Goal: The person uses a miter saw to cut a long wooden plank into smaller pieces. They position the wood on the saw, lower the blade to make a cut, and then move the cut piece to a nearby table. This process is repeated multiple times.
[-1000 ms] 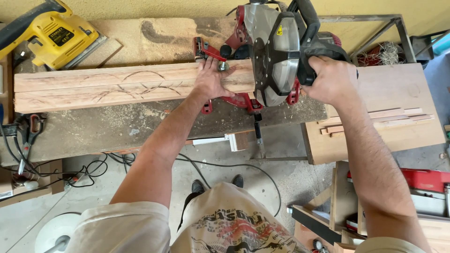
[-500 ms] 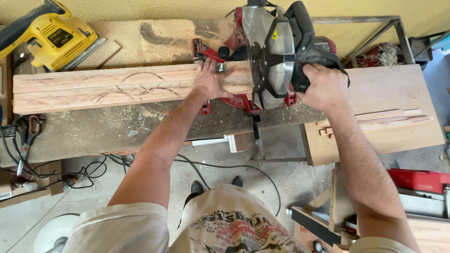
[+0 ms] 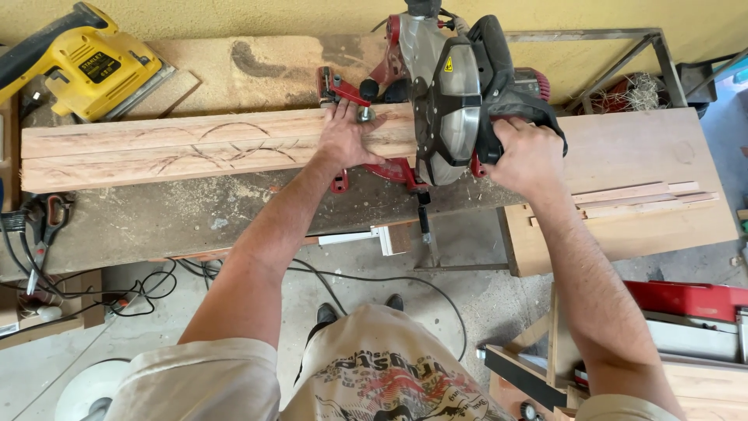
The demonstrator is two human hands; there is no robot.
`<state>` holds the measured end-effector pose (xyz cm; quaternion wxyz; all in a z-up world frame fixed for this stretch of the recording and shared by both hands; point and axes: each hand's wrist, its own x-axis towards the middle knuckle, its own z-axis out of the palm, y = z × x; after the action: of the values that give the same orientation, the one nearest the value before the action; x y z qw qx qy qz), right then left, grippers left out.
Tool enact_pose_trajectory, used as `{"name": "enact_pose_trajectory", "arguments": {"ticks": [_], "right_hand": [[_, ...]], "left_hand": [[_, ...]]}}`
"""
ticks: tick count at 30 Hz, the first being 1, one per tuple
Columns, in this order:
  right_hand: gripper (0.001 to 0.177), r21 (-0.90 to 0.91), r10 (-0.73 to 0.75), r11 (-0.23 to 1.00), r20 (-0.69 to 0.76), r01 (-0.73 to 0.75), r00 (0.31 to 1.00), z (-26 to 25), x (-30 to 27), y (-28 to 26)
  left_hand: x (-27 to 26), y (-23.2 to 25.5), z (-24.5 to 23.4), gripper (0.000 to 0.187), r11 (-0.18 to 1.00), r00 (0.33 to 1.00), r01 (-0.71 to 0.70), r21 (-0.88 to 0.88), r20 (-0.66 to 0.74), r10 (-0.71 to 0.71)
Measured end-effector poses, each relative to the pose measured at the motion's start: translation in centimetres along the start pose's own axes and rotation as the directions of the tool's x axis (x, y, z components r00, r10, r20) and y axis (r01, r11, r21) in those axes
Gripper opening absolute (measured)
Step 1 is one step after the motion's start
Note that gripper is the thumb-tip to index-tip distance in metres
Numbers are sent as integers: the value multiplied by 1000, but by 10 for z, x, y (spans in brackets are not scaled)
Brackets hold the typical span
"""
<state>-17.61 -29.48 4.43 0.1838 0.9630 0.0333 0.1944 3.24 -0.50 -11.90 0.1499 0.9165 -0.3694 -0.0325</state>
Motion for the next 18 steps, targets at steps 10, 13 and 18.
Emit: {"name": "enact_pose_trajectory", "arguments": {"ticks": [10, 13, 18], "right_hand": [[60, 55, -42, 998, -4, 42, 999, 24, -16, -7], [54, 117, -21, 993, 82, 11, 996, -2, 7, 8], [25, 118, -27, 992, -189, 50, 982, -81, 82, 36]], "left_hand": [[-1, 7, -11, 99, 1000, 1000, -7, -27, -22, 6], [0, -2, 2, 99, 1000, 1000, -10, -10, -21, 10], [-24, 55, -109, 99, 982, 912, 27, 188, 397, -101]]}}
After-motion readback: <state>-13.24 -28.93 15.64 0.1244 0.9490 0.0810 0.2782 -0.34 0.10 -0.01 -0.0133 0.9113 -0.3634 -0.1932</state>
